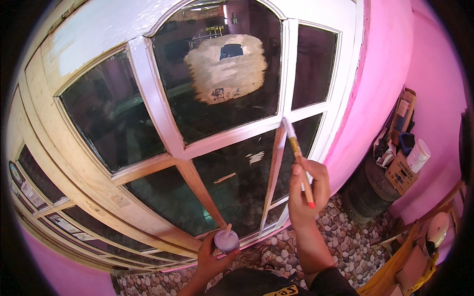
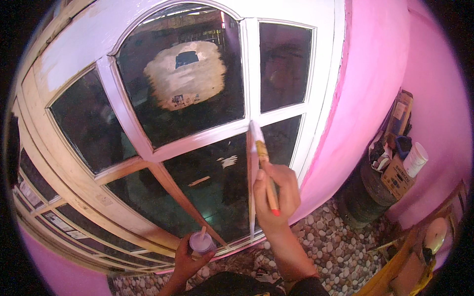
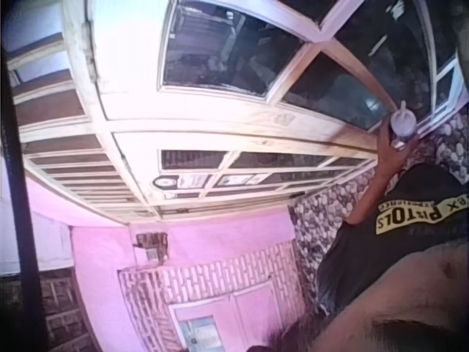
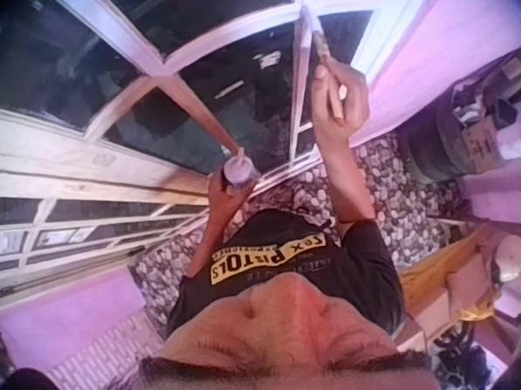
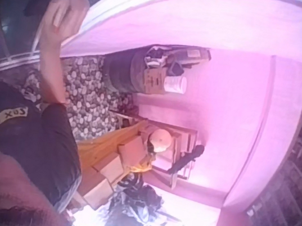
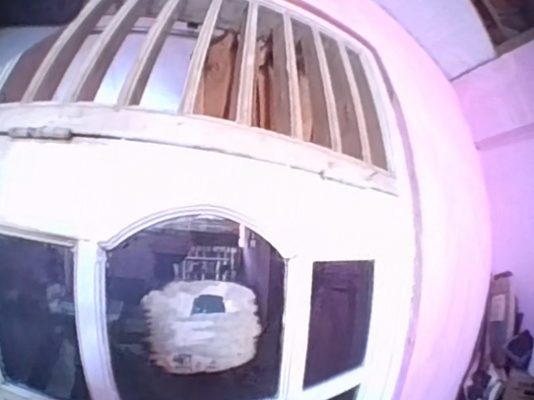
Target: The person paints the wooden frame of a glass door using a brush and a small container of white paint, applying paint to the vertical and horizontal muntins.
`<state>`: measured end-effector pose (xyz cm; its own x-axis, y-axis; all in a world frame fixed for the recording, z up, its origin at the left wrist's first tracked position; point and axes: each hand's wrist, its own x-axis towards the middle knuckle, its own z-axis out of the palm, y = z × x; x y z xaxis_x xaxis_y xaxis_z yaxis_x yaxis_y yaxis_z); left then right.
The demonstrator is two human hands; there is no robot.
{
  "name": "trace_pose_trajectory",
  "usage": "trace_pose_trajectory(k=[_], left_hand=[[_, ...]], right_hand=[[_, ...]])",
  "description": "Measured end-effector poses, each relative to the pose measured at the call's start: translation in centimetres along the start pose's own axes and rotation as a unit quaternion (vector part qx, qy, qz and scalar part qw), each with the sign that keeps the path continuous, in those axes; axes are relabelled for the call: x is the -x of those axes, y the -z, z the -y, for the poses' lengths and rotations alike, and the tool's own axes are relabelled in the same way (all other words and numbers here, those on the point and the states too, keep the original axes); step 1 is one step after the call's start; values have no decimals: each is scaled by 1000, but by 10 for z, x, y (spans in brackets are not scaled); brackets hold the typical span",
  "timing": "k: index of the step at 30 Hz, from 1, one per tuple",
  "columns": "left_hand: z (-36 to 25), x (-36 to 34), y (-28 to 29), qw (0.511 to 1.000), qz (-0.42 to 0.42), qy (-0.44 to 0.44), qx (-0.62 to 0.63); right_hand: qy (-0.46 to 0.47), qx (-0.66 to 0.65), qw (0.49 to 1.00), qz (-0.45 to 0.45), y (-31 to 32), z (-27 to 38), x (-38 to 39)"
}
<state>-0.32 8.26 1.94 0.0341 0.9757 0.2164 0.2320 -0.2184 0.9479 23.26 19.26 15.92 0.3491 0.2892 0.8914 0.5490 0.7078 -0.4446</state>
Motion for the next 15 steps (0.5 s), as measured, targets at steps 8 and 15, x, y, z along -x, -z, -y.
trace_pose_trajectory(k=[8, 15], left_hand=[[-1, 1, 0, 1000, -15, 7, -9], [1, 0, 1, 1000, 2, 3, -15]], right_hand=[[62, -85, 993, 49, -8, 12, 13], [31, -26, 999, 5, -10, 1, 5]])
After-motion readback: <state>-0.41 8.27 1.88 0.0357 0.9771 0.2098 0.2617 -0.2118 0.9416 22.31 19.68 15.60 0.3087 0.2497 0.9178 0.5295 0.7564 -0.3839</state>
